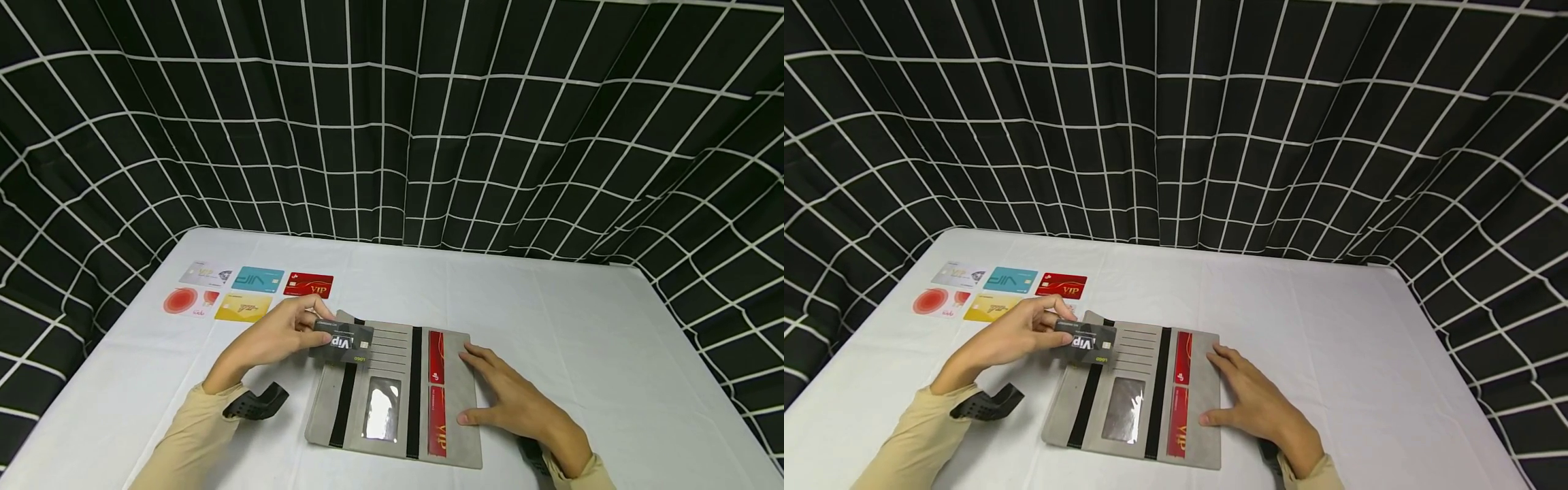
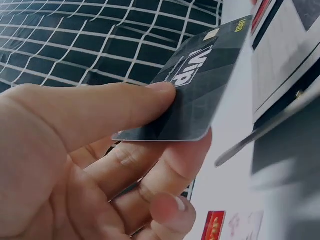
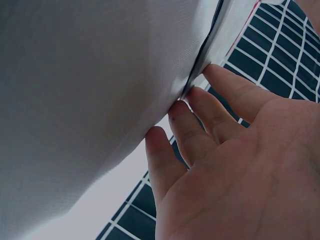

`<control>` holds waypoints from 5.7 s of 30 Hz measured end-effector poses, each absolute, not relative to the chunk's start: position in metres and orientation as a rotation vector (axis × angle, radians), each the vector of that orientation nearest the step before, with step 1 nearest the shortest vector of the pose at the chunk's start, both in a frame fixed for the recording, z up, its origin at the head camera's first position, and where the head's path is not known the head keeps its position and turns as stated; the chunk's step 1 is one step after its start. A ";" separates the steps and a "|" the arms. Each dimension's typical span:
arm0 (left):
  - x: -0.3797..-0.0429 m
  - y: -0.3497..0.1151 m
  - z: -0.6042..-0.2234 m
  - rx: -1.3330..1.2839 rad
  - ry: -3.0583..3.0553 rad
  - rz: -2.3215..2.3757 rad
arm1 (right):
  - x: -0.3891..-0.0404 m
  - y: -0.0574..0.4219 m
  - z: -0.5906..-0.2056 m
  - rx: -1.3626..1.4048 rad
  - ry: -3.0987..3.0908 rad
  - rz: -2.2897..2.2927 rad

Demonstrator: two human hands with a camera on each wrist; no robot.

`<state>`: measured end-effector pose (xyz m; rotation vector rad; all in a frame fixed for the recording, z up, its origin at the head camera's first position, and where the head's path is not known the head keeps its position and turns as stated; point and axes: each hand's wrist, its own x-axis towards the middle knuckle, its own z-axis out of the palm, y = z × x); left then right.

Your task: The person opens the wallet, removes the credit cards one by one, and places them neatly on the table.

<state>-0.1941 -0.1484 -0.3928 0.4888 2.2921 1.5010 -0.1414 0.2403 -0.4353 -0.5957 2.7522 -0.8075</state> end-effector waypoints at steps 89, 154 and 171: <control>-0.213 -0.223 -0.424 0.337 2.545 1.068 | -0.141 0.239 -0.434 -0.571 2.753 -0.800; -0.202 -0.169 -0.406 0.456 2.593 1.209 | -0.140 0.241 -0.435 -0.586 2.760 -0.798; -0.200 -0.142 -0.408 0.551 2.574 1.227 | -0.140 0.240 -0.432 -0.596 2.772 -0.793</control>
